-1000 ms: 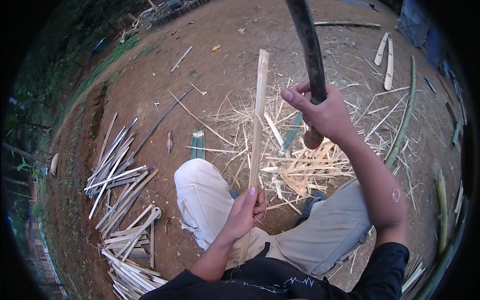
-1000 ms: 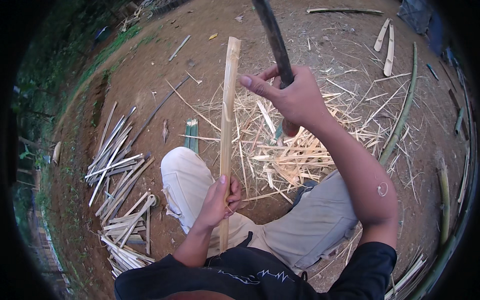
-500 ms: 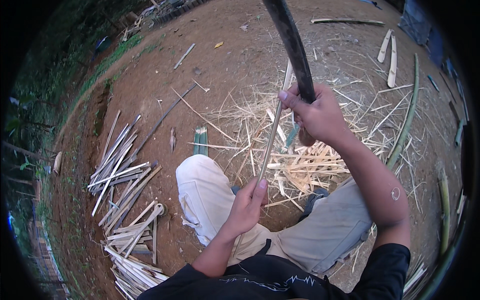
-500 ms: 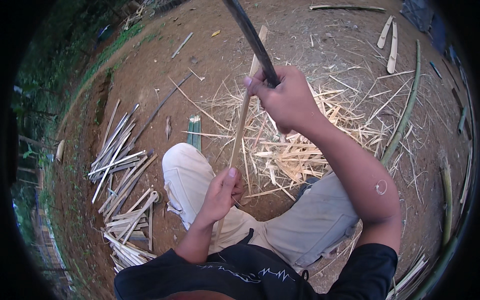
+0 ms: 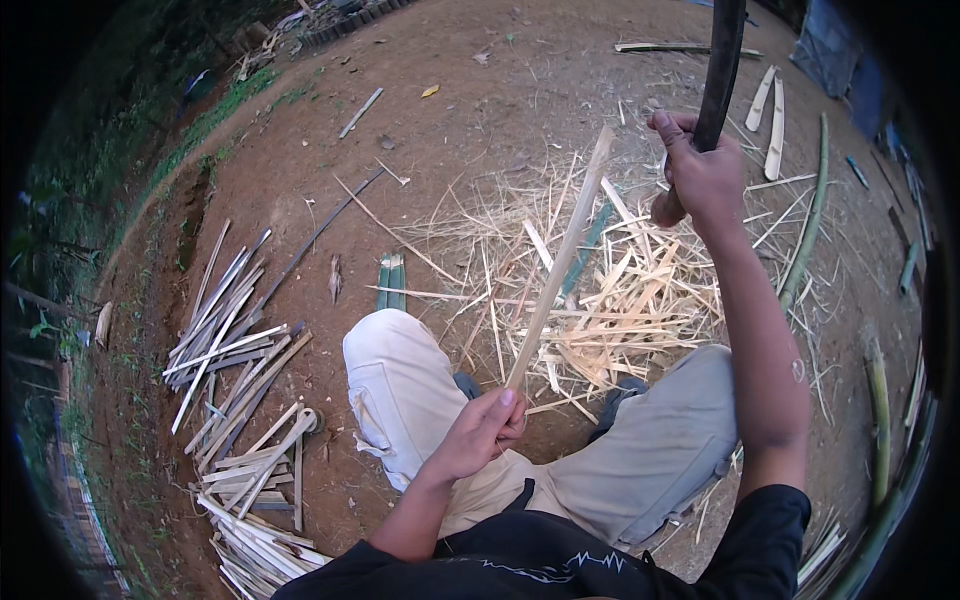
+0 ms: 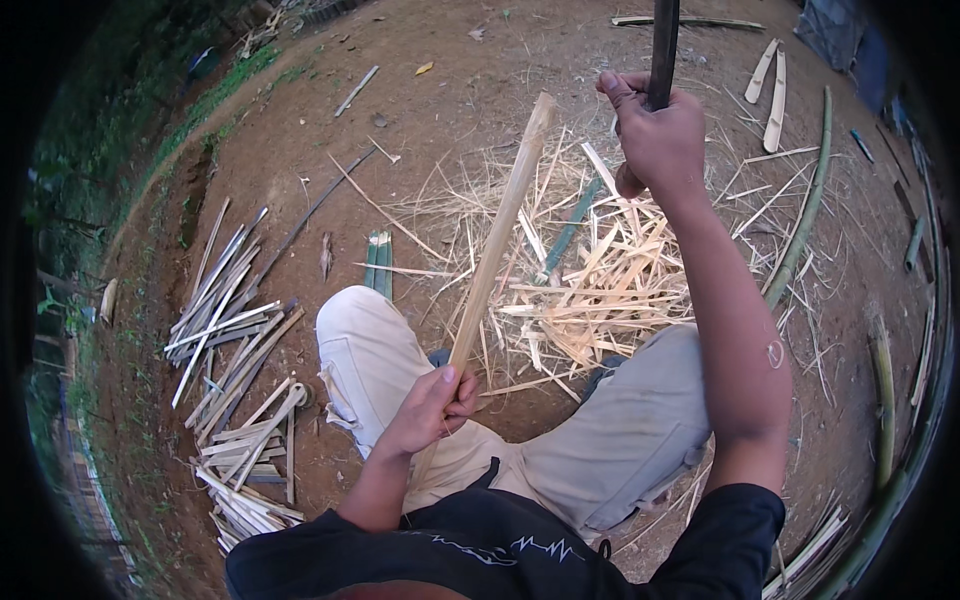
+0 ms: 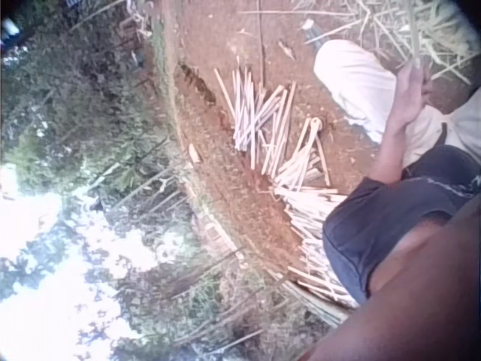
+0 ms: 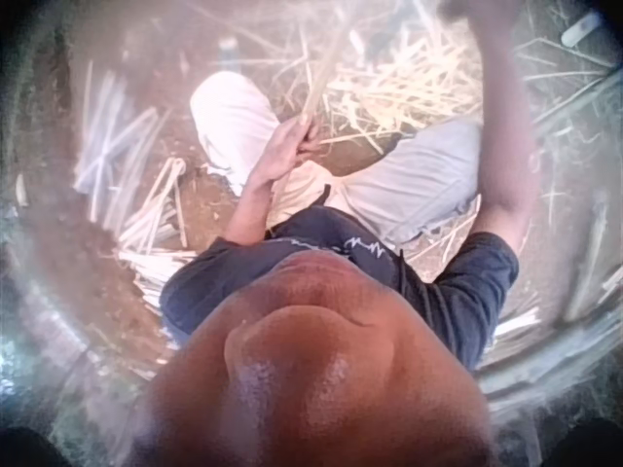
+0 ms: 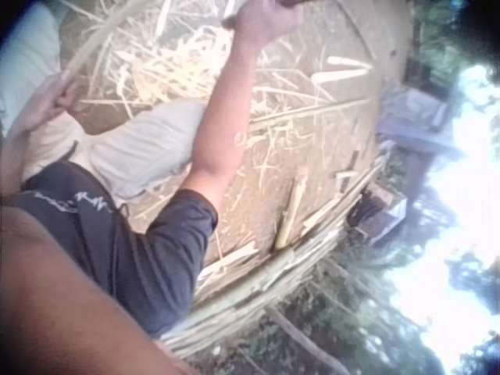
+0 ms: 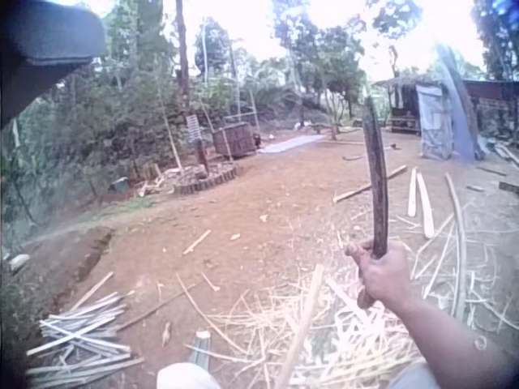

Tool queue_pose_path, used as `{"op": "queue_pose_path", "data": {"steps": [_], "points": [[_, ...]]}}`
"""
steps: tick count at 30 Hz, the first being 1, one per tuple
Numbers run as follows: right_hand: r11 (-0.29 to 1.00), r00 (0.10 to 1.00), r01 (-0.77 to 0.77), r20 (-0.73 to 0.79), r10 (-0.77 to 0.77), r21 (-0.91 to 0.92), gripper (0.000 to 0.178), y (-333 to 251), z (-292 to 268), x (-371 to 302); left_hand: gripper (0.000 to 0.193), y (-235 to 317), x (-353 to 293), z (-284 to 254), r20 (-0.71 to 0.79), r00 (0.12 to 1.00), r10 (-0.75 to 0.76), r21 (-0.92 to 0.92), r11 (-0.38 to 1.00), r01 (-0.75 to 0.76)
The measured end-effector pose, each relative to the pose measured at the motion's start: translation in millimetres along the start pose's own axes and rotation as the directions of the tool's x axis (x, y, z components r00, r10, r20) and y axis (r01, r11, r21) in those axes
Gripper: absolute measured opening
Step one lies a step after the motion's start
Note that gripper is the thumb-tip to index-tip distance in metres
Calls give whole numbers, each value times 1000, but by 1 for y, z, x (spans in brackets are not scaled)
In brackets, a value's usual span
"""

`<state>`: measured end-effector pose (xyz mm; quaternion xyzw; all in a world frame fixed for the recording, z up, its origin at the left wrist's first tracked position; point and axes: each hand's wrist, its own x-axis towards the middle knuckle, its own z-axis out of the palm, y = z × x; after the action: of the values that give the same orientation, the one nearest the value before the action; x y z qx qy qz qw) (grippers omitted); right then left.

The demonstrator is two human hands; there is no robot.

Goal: The person sits on the ground and uses a machete to shave the outer green layer off a long bamboo strip. They hold the strip in their left hand and repeatedly strike it with the machete in their right hand to remove the skin and smooth the surface.

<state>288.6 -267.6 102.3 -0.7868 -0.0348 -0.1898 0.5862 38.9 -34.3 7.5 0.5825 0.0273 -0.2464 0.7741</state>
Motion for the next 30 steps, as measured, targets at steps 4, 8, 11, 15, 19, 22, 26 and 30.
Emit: {"op": "queue_pose_path", "data": {"steps": [4,8,11,15,19,22,26,30], "points": [[996,990,60,-125,-68,-68,29,7,-1,6,48,1,-4,-9,-36,999,-25,25,999,26],[983,970,-62,-242,19,-173,29,1,-22,14,49,5,-9,-22,-144,988,47,-66,996,-57],[1000,996,-12,-90,9,-28,36,4,-12,6,50,15,-2,-21,-145,989,25,-128,991,-44],[995,969,-86,238,70,54,49,-15,2,-14,51,13,3,-15,-39,999,13,-181,983,-20],[925,786,-321,603,139,205,55,-21,11,-29,52,14,4,-9,110,994,-10,-309,950,44],[779,578,-546,812,83,309,58,-15,18,-34,52,18,3,-7,156,988,22,-370,928,38],[755,519,-578,853,47,310,54,-15,26,-35,52,17,4,-11,201,978,61,-480,876,44],[777,569,-564,813,122,278,42,-14,42,-42,52,17,4,-10,252,965,80,-580,810,84]]}}
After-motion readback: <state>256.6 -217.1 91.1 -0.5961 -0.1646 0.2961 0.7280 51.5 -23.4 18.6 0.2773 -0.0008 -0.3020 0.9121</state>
